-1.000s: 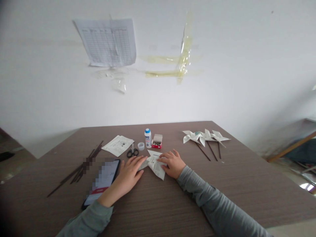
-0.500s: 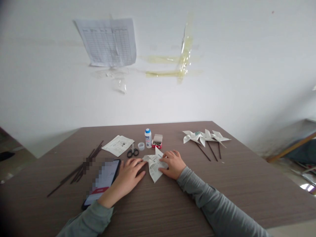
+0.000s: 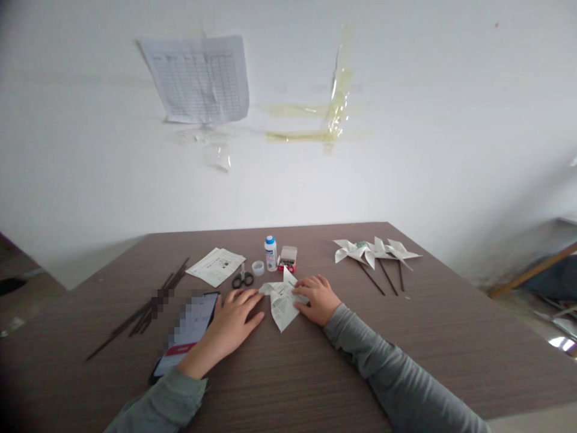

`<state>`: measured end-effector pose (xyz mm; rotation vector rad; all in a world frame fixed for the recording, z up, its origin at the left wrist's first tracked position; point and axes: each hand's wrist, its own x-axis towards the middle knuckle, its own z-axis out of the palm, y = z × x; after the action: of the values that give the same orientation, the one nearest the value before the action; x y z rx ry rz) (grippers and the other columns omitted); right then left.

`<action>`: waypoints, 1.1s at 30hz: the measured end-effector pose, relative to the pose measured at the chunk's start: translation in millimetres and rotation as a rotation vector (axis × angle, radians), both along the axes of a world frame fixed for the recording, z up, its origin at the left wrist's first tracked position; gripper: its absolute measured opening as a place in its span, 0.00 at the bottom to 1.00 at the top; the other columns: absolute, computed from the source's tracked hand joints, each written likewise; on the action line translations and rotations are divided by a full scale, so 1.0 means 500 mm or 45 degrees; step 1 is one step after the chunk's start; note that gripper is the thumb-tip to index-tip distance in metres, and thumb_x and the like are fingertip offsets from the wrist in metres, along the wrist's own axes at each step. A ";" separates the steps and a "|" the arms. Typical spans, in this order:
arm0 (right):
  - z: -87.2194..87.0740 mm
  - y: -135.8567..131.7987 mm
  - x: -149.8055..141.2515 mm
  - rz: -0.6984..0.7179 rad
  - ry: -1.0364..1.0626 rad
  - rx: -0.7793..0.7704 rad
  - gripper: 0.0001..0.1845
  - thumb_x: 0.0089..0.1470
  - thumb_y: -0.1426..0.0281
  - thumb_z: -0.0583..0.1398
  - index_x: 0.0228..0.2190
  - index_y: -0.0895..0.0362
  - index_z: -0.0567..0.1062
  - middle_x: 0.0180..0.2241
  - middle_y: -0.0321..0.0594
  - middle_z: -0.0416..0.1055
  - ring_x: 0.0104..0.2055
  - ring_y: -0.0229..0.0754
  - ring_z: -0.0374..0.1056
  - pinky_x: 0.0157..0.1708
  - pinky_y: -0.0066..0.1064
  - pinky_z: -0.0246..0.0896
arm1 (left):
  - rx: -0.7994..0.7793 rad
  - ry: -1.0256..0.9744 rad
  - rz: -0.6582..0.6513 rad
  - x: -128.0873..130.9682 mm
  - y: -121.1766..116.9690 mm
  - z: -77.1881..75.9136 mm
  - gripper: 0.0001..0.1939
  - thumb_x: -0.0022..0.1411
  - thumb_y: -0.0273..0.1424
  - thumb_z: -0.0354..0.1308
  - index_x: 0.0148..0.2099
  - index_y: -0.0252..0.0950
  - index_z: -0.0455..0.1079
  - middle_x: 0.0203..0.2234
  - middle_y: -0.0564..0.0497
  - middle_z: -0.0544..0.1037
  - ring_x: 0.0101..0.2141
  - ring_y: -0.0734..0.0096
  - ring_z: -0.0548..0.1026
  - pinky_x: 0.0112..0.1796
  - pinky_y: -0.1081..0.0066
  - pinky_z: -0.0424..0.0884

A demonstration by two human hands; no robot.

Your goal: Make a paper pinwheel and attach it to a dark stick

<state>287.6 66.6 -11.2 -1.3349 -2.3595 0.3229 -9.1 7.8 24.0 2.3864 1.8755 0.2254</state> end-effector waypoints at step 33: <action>0.116 0.168 -0.141 0.008 -0.174 0.059 0.45 0.76 0.80 0.65 0.84 0.36 0.80 0.83 0.47 0.77 0.82 0.62 0.70 0.82 0.59 0.70 | 0.072 -0.044 0.050 -0.018 0.015 -0.032 0.25 0.84 0.35 0.71 0.78 0.54 0.89 0.77 0.42 0.87 0.78 0.25 0.78 0.81 0.21 0.74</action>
<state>217.0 150.8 47.1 -1.3683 -2.4668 0.1820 -18.2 15.2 8.0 2.3670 1.9273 0.3254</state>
